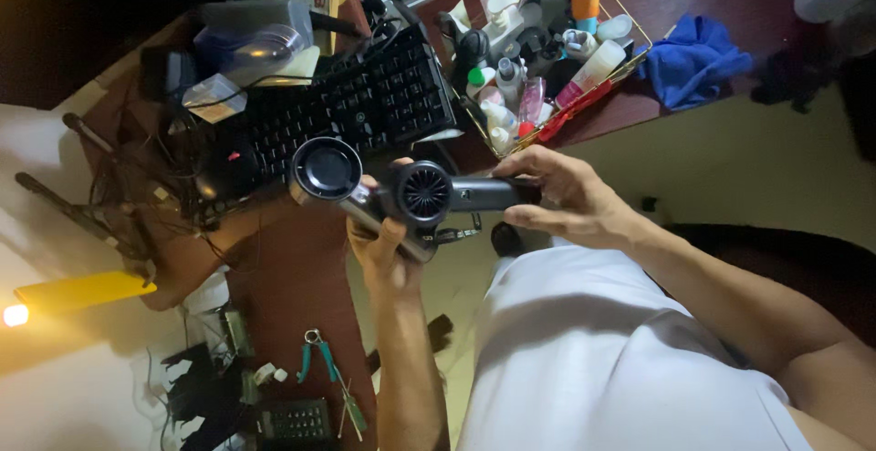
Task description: The person cleans a cluttered desk surface using a blue cloth and a spray bottle. They first handle and compare two hair dryers, then spray the desk and wipe it down. The person also picks up and wipes a small black electronic device before placing it back on the desk.
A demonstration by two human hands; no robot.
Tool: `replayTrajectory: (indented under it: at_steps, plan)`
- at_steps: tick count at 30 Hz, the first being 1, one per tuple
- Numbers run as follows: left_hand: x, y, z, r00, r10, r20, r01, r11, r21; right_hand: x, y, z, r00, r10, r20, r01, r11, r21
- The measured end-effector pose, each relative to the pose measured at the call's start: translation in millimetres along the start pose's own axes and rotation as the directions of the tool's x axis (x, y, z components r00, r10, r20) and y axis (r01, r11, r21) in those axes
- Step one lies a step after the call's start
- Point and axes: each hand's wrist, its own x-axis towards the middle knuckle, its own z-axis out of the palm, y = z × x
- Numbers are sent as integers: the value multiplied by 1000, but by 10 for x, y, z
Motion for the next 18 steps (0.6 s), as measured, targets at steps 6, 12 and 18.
replayTrajectory:
  at_steps: [6, 12, 18]
  plan:
    - [-59, -173, -150, 991, 52, -126, -35, 990, 135, 21, -188, 137, 988, -153, 19, 142, 859, -492]
    - [-65, -221, -175, 981, 61, -184, -30, 985, 169, 40, -243, 186, 974, -217, 58, 208, 773, -599]
    - [-80, -238, -68, 981, 74, -178, -46, 987, 153, 47, -254, 160, 952, -277, 130, 295, 721, -627]
